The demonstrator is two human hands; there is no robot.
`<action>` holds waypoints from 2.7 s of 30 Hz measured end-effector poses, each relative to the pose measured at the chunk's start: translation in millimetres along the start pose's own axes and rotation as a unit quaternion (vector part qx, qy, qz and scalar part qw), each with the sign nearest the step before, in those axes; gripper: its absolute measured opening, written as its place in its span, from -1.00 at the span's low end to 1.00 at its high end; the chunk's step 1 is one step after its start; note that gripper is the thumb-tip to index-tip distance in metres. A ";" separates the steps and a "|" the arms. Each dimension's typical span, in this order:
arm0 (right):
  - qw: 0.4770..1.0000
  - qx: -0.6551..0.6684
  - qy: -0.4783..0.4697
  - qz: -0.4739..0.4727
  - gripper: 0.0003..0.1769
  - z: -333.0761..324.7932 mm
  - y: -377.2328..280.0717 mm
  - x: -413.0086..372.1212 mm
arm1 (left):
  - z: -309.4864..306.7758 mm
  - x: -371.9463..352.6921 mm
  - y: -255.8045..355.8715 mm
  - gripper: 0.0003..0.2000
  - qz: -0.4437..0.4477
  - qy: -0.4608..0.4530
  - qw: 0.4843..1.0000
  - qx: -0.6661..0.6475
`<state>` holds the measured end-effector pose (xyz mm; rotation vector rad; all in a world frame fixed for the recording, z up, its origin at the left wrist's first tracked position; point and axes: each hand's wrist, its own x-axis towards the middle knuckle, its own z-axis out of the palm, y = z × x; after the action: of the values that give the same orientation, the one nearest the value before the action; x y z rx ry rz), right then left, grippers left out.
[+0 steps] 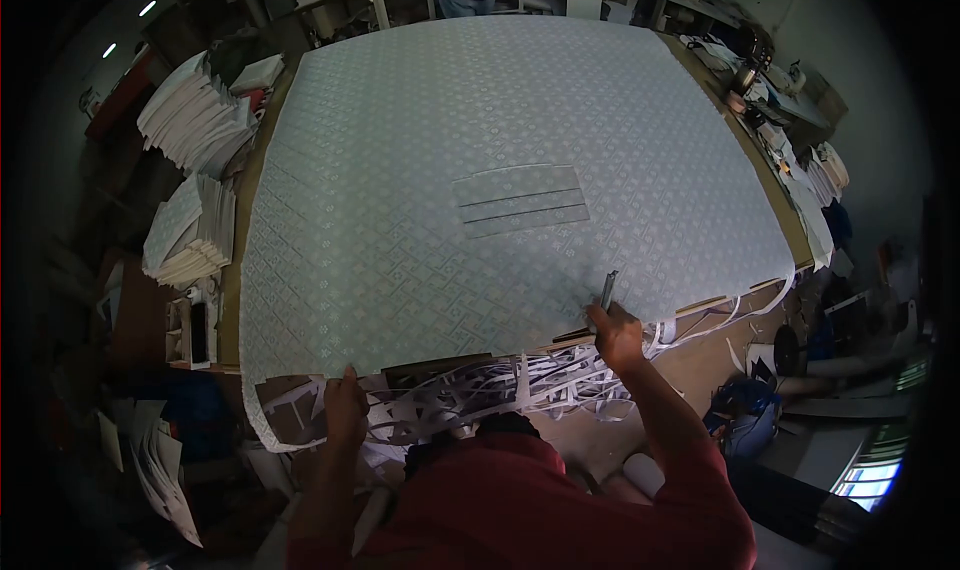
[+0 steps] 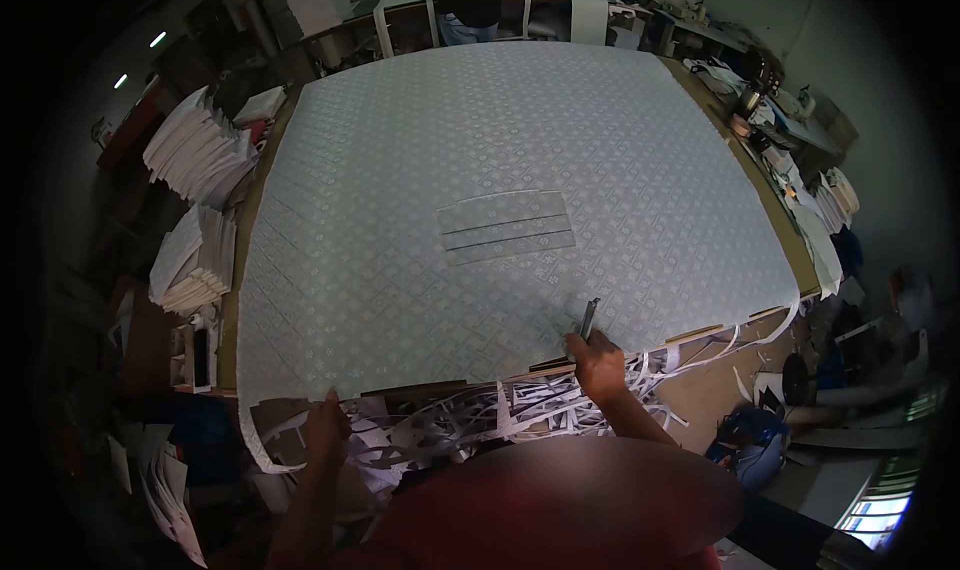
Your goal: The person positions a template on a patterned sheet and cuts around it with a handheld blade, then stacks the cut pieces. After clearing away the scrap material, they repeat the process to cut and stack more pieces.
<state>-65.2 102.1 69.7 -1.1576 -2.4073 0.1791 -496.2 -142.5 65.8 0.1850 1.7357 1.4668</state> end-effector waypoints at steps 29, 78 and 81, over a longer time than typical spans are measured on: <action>0.983 0.116 0.079 0.121 -0.45 28.6 -4.3 -12.9 | -7.5 28.0 -32.0 -0.57 -0.022 -0.005 0.997 0.068; 0.997 0.024 0.067 0.009 -0.36 215.5 -299.3 112.0 | -231.1 123.8 64.5 -0.56 0.453 0.017 0.808 0.375; 0.999 0.011 0.016 0.030 -0.36 221.0 -374.6 109.3 | -240.9 160.2 62.5 -0.44 0.441 -0.033 0.809 0.388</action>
<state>-490.1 -35.3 27.3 -1.2151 -2.3379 0.2035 -782.9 -208.8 33.7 1.6378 2.2200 1.1584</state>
